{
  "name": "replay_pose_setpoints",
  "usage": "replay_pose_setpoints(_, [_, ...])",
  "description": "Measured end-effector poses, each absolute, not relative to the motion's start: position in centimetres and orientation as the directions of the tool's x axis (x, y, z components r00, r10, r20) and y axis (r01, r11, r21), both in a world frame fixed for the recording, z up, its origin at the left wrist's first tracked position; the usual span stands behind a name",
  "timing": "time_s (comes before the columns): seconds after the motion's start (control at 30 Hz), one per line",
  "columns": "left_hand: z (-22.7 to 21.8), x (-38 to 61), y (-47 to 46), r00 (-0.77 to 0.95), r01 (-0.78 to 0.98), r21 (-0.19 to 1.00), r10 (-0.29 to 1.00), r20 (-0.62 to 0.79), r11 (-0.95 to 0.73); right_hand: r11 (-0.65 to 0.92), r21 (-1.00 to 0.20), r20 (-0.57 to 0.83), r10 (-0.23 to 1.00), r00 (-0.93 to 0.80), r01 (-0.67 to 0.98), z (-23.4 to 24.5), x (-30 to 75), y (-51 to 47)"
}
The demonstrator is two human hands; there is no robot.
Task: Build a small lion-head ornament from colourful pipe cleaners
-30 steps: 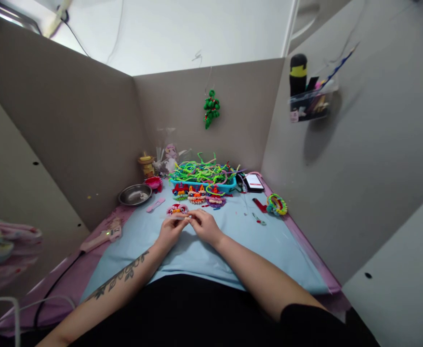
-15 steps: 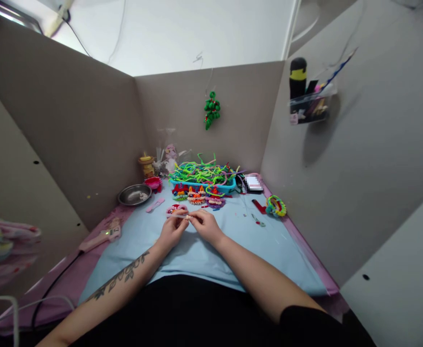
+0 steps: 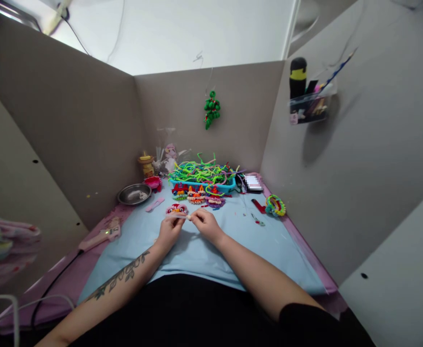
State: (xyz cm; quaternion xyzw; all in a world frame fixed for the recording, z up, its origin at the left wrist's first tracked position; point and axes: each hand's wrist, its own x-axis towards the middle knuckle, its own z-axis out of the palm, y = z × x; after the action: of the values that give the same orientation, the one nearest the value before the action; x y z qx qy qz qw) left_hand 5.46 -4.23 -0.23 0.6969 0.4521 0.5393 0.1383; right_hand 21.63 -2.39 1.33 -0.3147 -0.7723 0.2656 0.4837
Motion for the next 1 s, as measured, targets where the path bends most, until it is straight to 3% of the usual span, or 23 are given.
replay_pose_setpoints(0.23, [0.0, 5.8, -4.5, 0.021, 0.43, 0.732, 0.817, 0.576, -0.528, 0.614, -0.758, 0.555, 0.784, -0.277, 0.22, 1.0, 21.6, -2.1])
replay_pose_setpoints(0.6, [-0.1, 5.8, -4.5, 0.007, 0.328, 0.818, 0.867, 0.498, -0.472, 0.644, -0.709, 0.601, 0.765, -0.232, 0.288, 1.2, 21.1, -2.6])
replay_pose_setpoints(0.87, [0.9, 5.9, -5.1, -0.041, 0.35, 0.834, 0.883, 0.468, -0.426, 0.771, -0.529, 0.714, 0.63, -0.305, 0.355, 1.0, 21.2, -3.0])
replay_pose_setpoints(1.0, [0.8, 5.8, -4.9, -0.034, 0.334, 0.851, 0.897, 0.441, -0.406, 0.775, -0.526, 0.719, 0.625, -0.304, 0.35, 1.1, 21.0, -3.1])
